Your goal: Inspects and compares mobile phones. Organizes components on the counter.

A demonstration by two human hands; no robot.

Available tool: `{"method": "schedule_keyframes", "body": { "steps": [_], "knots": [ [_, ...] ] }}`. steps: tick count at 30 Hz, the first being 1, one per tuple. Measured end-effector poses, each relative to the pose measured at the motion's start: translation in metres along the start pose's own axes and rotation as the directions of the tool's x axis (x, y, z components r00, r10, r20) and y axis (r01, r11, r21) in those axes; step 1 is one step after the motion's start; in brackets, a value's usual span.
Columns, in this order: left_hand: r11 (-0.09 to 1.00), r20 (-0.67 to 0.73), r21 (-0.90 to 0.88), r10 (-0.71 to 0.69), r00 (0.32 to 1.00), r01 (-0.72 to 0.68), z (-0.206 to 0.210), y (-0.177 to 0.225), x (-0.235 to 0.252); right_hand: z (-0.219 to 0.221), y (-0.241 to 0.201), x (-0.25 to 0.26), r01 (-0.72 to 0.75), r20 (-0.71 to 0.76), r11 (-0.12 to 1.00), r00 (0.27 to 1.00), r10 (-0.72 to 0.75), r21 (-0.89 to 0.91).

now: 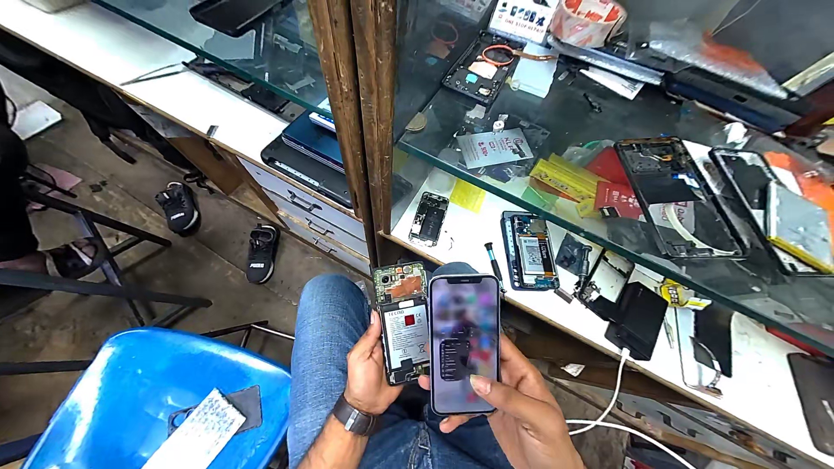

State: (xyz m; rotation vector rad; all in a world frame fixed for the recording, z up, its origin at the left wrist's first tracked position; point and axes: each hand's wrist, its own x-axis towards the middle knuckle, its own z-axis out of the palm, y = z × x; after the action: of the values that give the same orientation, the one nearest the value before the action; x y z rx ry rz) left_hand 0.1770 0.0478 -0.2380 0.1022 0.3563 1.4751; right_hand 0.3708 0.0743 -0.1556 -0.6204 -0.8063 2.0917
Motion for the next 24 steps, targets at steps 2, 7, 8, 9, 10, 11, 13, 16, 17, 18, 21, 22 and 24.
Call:
{"method": "schedule_keyframes", "body": {
  "steps": [2, 7, 8, 9, 10, 11, 13, 16, 17, 18, 21, 22, 24],
  "knots": [
    [1.0, -0.003, 0.008, 0.0, 1.0, 0.0, 0.0, 0.0, 0.0, 0.0, 0.001, 0.0, 0.004, -0.023, 1.0, 1.0, -0.004, -0.014],
    [1.0, 0.011, -0.004, -0.012, 1.0, 0.012, -0.003, 0.0, 0.0, 0.003, 0.0, 0.001, -0.005, -0.106, 0.994, 0.994, -0.006, -0.105],
    [1.0, 0.008, -0.005, -0.011, 1.0, 0.011, -0.003, 0.0, 0.0, 0.004, -0.001, 0.001, -0.005, -0.121, 0.992, 0.993, -0.011, -0.125],
    [1.0, 0.008, -0.005, -0.011, 1.0, 0.011, -0.003, 0.0, 0.0, 0.005, -0.001, 0.002, -0.005, -0.141, 0.989, 0.99, -0.016, -0.147],
    [1.0, 0.0, -0.004, -0.012, 1.0, 0.012, -0.003, 0.0, 0.0, 0.006, -0.002, 0.002, -0.006, -0.165, 0.985, 0.986, -0.023, -0.174],
    [1.0, -0.004, -0.005, -0.013, 1.0, 0.013, -0.002, 0.0, 0.0, 0.008, -0.003, 0.003, -0.01, -0.187, 0.98, 0.982, -0.028, -0.2],
    [1.0, 0.002, -0.013, -0.012, 1.0, 0.012, -0.002, 0.0, 0.001, 0.011, -0.005, 0.004, -0.023, -0.225, 0.972, 0.974, -0.031, -0.233],
    [1.0, 0.013, -0.02, -0.008, 1.0, 0.008, -0.002, 0.0, 0.001, 0.013, -0.005, 0.005, -0.033, -0.25, 0.97, 0.968, -0.029, -0.241],
    [1.0, 0.008, -0.021, -0.008, 1.0, 0.009, -0.001, 0.0, 0.001, 0.012, -0.005, 0.005, -0.029, -0.234, 0.97, 0.972, -0.03, -0.243],
    [1.0, 0.0, -0.019, -0.008, 1.0, 0.008, -0.001, 0.0, 0.001, 0.01, -0.005, 0.004, -0.021, -0.214, 0.97, 0.976, -0.032, -0.243],
    [1.0, -0.004, -0.011, -0.006, 1.0, 0.006, -0.002, -0.001, 0.001, 0.008, -0.004, 0.002, -0.017, -0.171, 0.967, 0.985, -0.027, -0.253],
    [1.0, -0.006, -0.004, -0.007, 1.0, 0.006, -0.002, -0.001, 0.0, 0.008, -0.004, 0.002, -0.026, -0.171, 0.965, 0.985, -0.02, -0.26],
    [1.0, -0.006, -0.001, -0.006, 1.0, 0.006, -0.002, -0.001, 0.0, 0.007, -0.004, 0.001, -0.034, -0.166, 0.965, 0.986, -0.01, -0.26]
  ]
}}
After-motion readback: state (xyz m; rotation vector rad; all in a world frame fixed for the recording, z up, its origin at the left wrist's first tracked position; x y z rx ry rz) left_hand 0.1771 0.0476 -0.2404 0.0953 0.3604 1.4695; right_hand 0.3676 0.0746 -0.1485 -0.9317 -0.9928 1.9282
